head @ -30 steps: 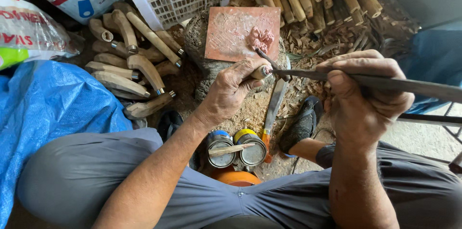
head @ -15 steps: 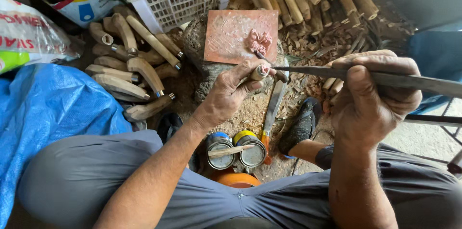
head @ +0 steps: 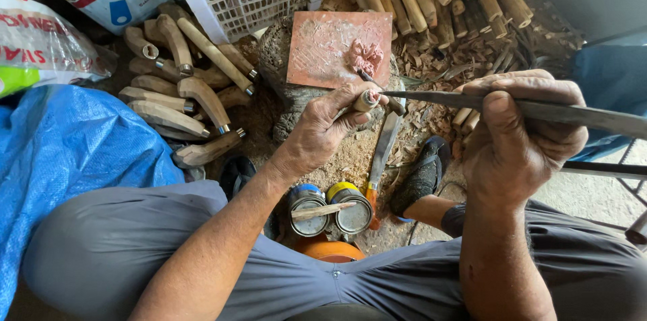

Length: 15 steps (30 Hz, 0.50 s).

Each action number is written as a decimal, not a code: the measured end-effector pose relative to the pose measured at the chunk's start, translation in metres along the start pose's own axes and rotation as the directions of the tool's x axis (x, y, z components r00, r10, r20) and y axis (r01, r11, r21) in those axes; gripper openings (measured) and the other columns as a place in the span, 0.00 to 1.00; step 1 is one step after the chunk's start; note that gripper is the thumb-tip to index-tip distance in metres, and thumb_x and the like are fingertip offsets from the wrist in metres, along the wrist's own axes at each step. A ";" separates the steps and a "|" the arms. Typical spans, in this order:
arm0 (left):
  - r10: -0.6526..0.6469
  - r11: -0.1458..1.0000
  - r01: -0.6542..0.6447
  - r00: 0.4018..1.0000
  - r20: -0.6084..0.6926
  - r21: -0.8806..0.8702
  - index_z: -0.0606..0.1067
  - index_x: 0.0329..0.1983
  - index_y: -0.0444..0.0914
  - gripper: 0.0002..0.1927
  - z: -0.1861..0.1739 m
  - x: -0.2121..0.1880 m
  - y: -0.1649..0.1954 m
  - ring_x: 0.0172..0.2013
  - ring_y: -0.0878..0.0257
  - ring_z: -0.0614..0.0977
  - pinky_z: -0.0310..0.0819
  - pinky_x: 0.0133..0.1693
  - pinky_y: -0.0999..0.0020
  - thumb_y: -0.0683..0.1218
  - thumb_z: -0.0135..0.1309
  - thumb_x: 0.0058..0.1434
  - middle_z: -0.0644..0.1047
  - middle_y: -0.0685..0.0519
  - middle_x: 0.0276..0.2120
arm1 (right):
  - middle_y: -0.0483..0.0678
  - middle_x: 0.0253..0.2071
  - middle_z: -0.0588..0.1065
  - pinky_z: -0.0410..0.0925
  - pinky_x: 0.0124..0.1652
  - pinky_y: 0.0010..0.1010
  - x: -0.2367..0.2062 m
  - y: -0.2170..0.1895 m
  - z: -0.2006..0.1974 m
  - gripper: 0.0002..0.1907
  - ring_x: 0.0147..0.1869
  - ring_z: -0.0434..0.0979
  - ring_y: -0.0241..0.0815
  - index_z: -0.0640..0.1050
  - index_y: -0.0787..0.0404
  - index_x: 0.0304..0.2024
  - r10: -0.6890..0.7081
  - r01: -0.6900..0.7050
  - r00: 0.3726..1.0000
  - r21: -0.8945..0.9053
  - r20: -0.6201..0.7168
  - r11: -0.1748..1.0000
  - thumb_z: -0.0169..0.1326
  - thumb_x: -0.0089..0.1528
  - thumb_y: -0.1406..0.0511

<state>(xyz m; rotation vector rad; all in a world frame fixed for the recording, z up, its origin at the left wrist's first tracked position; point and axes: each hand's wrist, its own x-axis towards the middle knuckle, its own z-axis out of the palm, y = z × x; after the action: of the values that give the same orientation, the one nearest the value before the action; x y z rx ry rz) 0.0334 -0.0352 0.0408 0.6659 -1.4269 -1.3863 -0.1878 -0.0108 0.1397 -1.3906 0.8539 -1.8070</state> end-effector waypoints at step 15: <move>-0.012 1.000 0.012 1.000 0.005 -0.010 0.70 0.67 0.39 0.24 0.000 0.000 -0.002 0.59 0.65 0.80 0.78 0.63 0.70 0.32 0.53 0.69 0.80 0.53 0.56 | 0.54 0.40 0.80 0.81 0.46 0.40 0.001 0.000 0.006 0.06 0.44 0.85 0.45 0.78 0.65 0.47 -0.069 0.071 0.997 -0.042 0.040 0.997 0.63 0.70 0.73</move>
<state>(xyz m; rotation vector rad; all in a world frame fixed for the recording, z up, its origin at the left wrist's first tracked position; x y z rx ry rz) 0.0328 -0.0355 0.0390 0.6663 -1.4210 -1.4045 -0.1819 -0.0125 0.1418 -1.4954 0.8386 -1.8173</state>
